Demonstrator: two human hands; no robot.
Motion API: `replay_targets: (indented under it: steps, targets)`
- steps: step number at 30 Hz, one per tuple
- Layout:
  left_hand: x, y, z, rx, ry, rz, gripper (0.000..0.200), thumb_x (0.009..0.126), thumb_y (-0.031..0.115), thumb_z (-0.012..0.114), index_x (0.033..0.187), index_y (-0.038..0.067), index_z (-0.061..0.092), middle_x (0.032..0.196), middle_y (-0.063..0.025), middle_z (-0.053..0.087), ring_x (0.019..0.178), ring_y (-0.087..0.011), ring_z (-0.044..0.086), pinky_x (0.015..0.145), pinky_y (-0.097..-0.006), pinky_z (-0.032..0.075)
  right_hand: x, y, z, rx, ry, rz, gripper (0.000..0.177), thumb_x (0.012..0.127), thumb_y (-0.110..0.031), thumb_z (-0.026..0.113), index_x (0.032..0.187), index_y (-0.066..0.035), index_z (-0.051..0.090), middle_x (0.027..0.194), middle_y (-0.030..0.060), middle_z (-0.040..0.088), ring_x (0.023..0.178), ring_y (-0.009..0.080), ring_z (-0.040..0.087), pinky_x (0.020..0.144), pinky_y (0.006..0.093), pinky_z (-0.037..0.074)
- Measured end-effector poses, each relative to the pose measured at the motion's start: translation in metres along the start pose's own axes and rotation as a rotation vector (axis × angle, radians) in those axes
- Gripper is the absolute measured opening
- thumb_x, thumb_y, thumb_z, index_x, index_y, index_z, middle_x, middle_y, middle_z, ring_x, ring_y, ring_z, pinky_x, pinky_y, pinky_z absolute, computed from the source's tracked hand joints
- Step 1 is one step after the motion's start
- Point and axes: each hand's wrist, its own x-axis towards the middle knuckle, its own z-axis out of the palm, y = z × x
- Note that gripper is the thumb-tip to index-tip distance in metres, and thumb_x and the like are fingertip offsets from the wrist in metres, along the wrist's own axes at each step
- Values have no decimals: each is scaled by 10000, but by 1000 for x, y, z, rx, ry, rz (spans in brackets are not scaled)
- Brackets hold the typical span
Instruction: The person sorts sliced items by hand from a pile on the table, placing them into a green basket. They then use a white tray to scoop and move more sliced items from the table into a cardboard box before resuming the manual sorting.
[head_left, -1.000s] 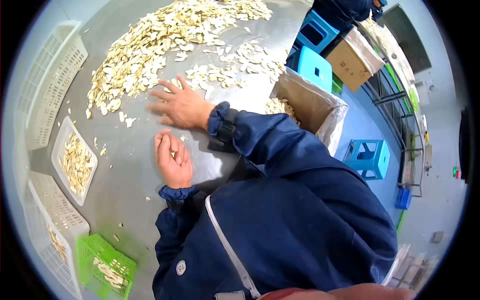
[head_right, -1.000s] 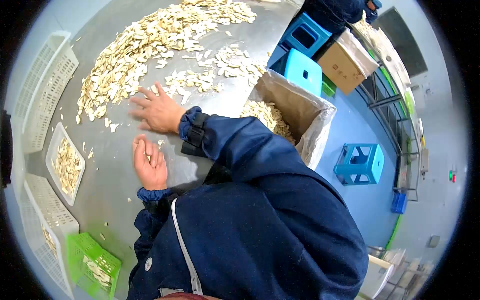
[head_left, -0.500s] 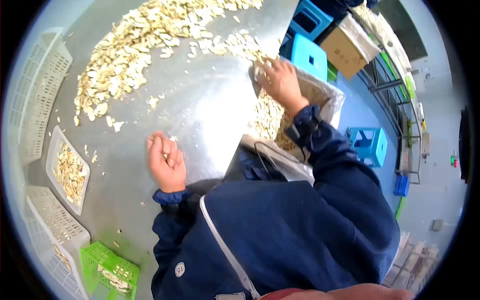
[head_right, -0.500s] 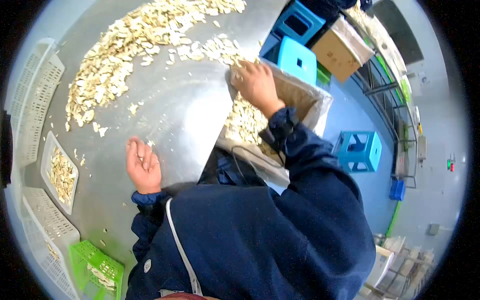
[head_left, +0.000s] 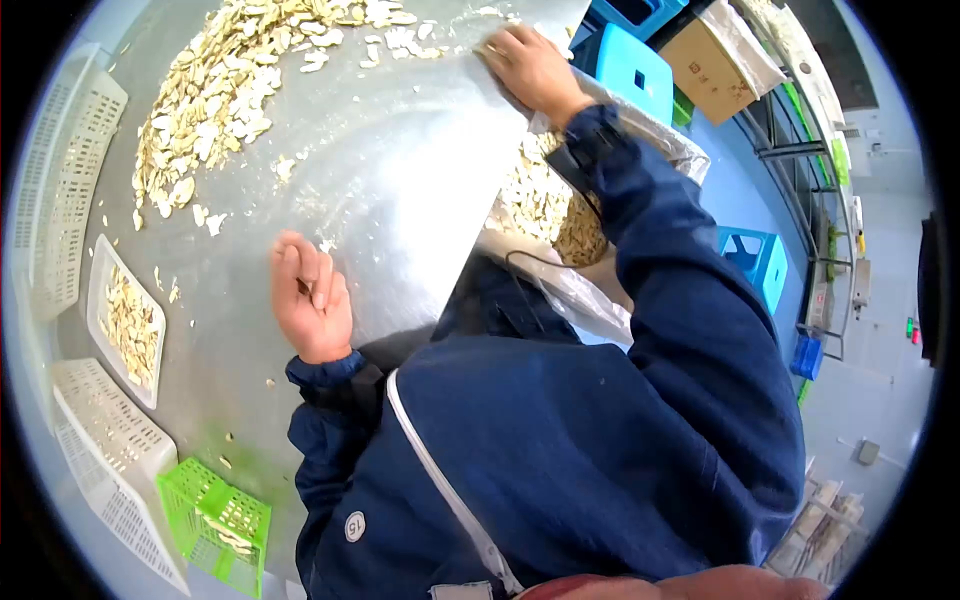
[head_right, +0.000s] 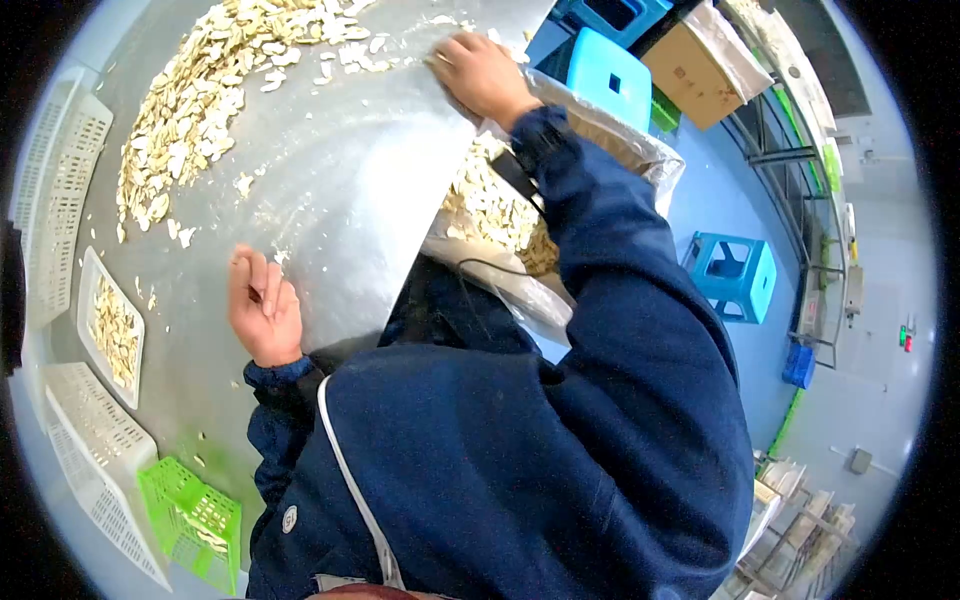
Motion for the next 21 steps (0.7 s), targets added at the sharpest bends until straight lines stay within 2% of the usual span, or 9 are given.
replay_targets:
  steps: [1, 3, 4, 8, 10, 13, 18, 19, 21]
  targets:
    - [2, 2, 2, -13, -27, -12, 173, 1123, 148, 480, 1200, 34, 585, 782, 8, 468, 522, -59, 356, 400, -202, 322, -15, 2, -13, -12, -14, 44, 356, 1062, -422, 567, 1236, -142, 702, 1301, 118, 669, 1236, 335, 622, 1085, 505, 456]
    - [1, 2, 4, -4, 82, -29, 167, 1127, 158, 464, 1182, 53, 582, 781, 18, 472, 518, -55, 359, 402, -201, 323, -43, 14, -30, -62, -22, 79, 316, 1038, -370, 622, 1176, -100, 712, 1230, 127, 689, 1189, 348, 638, 1053, 470, 480]
    - [0, 1, 6, -4, 136, -39, 166, 1130, 163, 456, 1173, 62, 581, 781, 23, 474, 516, -52, 361, 403, -200, 324, -56, 22, -35, -58, 37, 30, 276, 1015, -320, 666, 1159, -90, 716, 1209, 127, 696, 1178, 349, 644, 1048, 462, 487]
    - [1, 3, 11, 60, 135, -29, 166, 1133, 175, 444, 1158, 85, 581, 781, 31, 475, 514, -46, 353, 407, -199, 313, -54, 19, -65, 72, 86, 88, 269, 984, -219, 700, 1210, -73, 701, 1270, 158, 667, 1146, 366, 663, 1000, 468, 530]
    - [1, 3, 11, 74, 144, -42, 157, 1130, 173, 448, 1149, 88, 579, 783, 35, 473, 513, -44, 349, 409, -197, 303, -26, 6, -67, 178, 66, 100, 318, 970, -221, 717, 1259, -92, 684, 1312, 166, 650, 1128, 389, 670, 957, 447, 558]
    - [0, 4, 15, 81, 139, -65, 167, 1130, 177, 431, 1139, 101, 580, 791, 38, 471, 515, -51, 348, 433, -210, 292, 26, -9, -48, 284, 64, -37, 368, 965, -255, 719, 1306, -129, 658, 1329, 161, 642, 1159, 397, 657, 969, 454, 551]
    - [2, 8, 7, 17, 114, -86, 167, 1128, 184, 433, 1152, 128, 588, 793, 32, 474, 511, -59, 337, 440, -221, 282, 123, -46, -11, 561, -130, -23, 372, 988, -279, 690, 1310, -93, 678, 1227, 165, 712, 1094, 364, 705, 930, 429, 567]
    - [2, 11, 10, -8, 127, -93, 146, 1125, 175, 439, 1093, 140, 578, 793, 33, 492, 513, -60, 347, 439, -220, 288, 142, -48, -4, 611, -155, -17, 372, 991, -284, 689, 1306, -85, 686, 1205, 165, 726, 1072, 355, 718, 921, 421, 570]
    - [3, 16, 8, -31, 116, -72, 155, 1126, 169, 431, 1103, 141, 581, 794, 32, 490, 512, -59, 345, 438, -220, 291, 181, -50, 13, 574, -123, -25, 374, 998, -302, 689, 1295, -76, 699, 1194, 164, 742, 1035, 329, 735, 910, 406, 575]
